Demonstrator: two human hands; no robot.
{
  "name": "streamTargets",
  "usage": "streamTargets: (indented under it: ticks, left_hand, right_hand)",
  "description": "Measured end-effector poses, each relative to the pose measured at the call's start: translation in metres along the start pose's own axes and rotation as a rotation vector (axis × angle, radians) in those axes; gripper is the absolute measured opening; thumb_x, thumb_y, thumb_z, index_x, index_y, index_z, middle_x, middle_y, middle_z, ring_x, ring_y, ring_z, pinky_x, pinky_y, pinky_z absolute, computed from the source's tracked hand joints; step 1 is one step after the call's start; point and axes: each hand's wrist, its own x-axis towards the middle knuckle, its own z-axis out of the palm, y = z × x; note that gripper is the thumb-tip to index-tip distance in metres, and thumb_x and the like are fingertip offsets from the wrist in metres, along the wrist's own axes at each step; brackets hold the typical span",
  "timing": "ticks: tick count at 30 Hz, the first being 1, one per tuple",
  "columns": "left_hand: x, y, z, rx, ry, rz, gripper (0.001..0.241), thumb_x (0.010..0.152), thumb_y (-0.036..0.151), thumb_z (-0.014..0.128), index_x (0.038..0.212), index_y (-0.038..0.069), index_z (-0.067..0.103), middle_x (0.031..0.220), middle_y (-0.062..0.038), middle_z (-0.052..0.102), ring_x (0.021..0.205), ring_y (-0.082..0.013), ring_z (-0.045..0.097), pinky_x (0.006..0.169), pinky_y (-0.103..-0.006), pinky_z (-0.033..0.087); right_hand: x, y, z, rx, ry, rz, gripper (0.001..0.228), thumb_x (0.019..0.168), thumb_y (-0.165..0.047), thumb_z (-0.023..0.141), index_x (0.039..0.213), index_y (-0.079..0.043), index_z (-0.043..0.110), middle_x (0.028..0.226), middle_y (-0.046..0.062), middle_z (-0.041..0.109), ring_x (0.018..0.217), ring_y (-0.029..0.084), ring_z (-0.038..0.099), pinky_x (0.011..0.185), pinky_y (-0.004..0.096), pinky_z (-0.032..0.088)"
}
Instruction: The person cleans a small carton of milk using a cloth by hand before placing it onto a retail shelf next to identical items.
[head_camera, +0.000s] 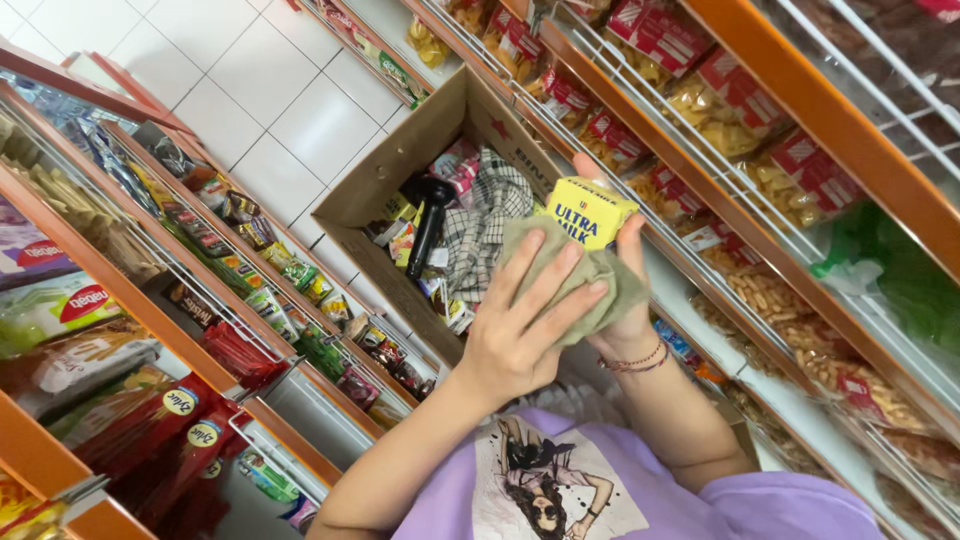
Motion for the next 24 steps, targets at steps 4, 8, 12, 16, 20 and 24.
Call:
streamTargets:
  ticks: [4,8,12,16,20,24]
  left_hand:
    - [0.014,0.005,0.008,-0.105,0.096,-0.231,0.058,0.090,-0.001,0.062,0.147,0.006,0.055,0.159,-0.023,0.046,0.154,-0.0486,0.043,0.127,-0.0555,0.037]
    - [0.027,0.013,0.023,-0.003,0.116,-0.163,0.051,0.090,0.006,0.067,0.141,0.007,0.059,0.156,-0.025,0.046,0.152,-0.0497,0.040,0.128,-0.0558,0.038]
    - [0.012,0.017,0.042,0.084,0.016,-0.029,0.046,0.091,0.005,0.063,0.137,0.012,0.066,0.153,-0.017,0.053,0.151,-0.0457,0.043,0.128,-0.0536,0.041]
    - [0.003,0.011,0.060,-0.182,0.129,-0.249,0.050,0.091,0.003,0.053,0.141,0.006,0.060,0.154,-0.023,0.054,0.151,-0.0414,0.049,0.127,-0.0500,0.042]
    - [0.021,0.016,0.063,-0.615,0.385,-0.498,0.062,0.094,0.005,0.050,0.155,0.005,0.045,0.161,-0.022,0.046,0.151,-0.0342,0.048,0.127,-0.0424,0.039]
    - [0.051,0.029,0.077,-0.764,0.426,-0.400,0.107,0.080,0.004,0.079,0.163,0.013,0.012,0.160,-0.022,0.037,0.148,-0.0314,0.042,0.124,-0.0416,0.037]
  right_hand:
    - [0.004,-0.021,-0.009,-0.163,-0.095,0.067,0.087,0.107,-0.061,0.046,0.169,-0.005,0.021,0.154,0.008,0.048,0.139,0.020,0.049,0.120,0.038,0.041]
    - [0.009,-0.029,-0.016,-0.143,-0.168,0.092,0.091,0.103,-0.063,0.045,0.167,-0.004,0.020,0.155,0.008,0.048,0.141,0.019,0.049,0.121,0.038,0.041]
    - [0.025,-0.055,-0.037,-0.005,-0.083,0.068,0.085,0.107,-0.065,0.042,0.169,-0.008,0.024,0.144,0.010,0.051,0.129,0.021,0.055,0.113,0.039,0.048]
    - [0.039,-0.078,-0.053,0.183,-0.148,0.038,0.077,0.110,-0.064,0.046,0.164,-0.011,0.029,0.129,0.012,0.058,0.105,0.024,0.060,0.091,0.039,0.054]
    - [0.034,-0.084,-0.064,0.080,-0.306,0.060,0.072,0.106,-0.049,0.066,0.158,-0.008,0.036,0.132,0.008,0.055,0.113,0.023,0.061,0.090,0.038,0.055]
    - [0.029,-0.076,-0.073,-0.393,-0.272,-0.053,0.076,0.102,-0.046,0.070,0.152,0.007,0.047,0.158,0.015,0.051,0.140,0.023,0.055,0.121,0.039,0.045]
